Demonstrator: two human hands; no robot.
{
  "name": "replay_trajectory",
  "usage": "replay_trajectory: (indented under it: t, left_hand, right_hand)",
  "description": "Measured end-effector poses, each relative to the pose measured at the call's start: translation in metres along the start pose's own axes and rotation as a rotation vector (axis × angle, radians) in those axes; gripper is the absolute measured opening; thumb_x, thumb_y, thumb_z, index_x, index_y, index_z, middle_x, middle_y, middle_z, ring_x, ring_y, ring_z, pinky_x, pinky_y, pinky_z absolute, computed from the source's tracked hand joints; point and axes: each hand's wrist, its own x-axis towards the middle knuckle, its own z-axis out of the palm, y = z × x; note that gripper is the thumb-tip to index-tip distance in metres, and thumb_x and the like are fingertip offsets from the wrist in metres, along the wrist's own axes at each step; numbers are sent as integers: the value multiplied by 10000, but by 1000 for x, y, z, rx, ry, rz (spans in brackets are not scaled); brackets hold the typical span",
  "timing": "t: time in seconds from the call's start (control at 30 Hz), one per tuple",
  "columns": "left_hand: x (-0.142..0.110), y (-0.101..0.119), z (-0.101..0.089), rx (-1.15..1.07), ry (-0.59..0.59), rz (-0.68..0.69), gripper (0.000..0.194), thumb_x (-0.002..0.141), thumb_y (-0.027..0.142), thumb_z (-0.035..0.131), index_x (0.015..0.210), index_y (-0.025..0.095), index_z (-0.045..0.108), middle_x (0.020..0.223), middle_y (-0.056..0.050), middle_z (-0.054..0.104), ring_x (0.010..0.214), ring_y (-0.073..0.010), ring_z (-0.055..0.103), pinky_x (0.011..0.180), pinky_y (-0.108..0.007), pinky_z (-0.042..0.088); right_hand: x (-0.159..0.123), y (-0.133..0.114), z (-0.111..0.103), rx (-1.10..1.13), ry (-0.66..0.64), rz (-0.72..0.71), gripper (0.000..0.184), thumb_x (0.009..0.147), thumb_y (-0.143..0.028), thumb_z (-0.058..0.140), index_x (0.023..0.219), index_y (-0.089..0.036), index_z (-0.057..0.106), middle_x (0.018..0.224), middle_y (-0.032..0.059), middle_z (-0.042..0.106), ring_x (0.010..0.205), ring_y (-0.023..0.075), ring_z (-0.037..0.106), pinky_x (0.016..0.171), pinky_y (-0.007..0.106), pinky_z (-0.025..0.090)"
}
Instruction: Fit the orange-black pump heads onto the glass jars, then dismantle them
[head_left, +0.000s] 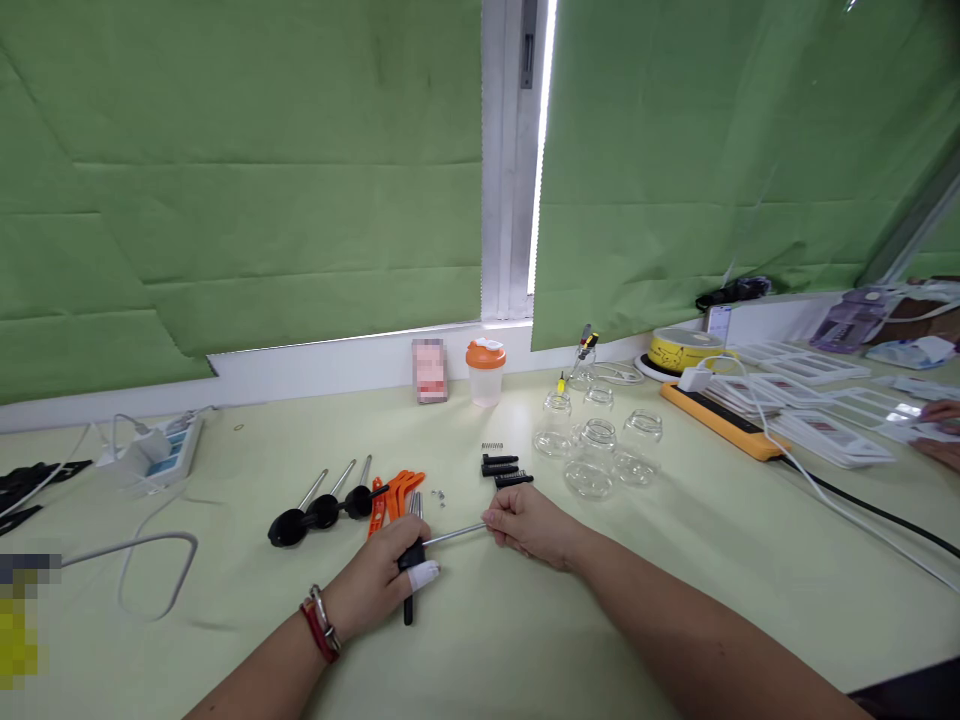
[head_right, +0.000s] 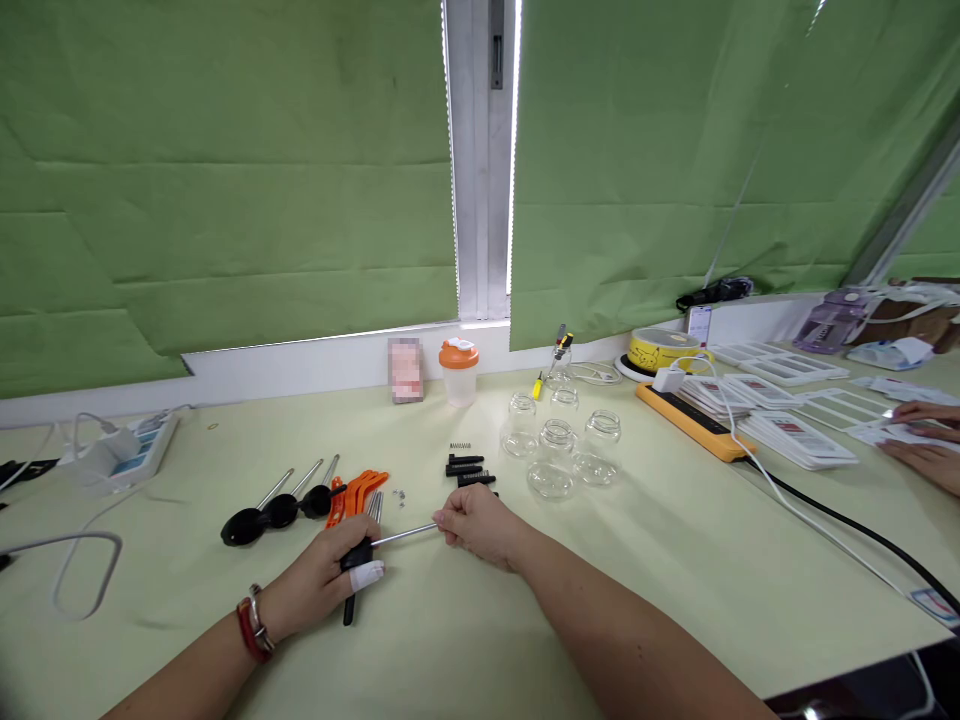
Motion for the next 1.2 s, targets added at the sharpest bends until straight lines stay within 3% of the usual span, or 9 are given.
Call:
replay_trajectory:
  t: [0.27, 0.6, 1.2]
  left_hand:
    - [0, -1, -1, -11, 4, 15, 127, 858, 317, 505, 889, 194, 493, 819, -35, 527, 734, -173, 484, 663, -275, 395]
    - [1, 1, -2, -6, -7, 7, 135, 855, 317, 502, 862, 184, 481, 792, -10, 504, 703, -149, 455, 631, -242, 377]
    - [0, -4, 0, -41, 0, 27, 155, 860, 348, 497, 873, 195, 482, 782, -23, 506, 690, -160, 459, 631, -272, 386]
  right_hand:
    - [3, 0, 4, 87, 40, -56, 160, 666, -260, 682, 689, -169, 553, 493, -65, 503, 376, 42, 359, 364, 181, 268]
    - [0, 0, -7, 179, -84, -79, 291, 555, -280, 769, 752, -126, 620, 597, -22, 589, 478, 76, 519, 458, 215, 423]
    - [2, 2, -6, 98, -22, -68, 249, 632, -325, 722, 757, -122, 648, 649, 19, 658, 458, 63, 503, 460, 211, 424]
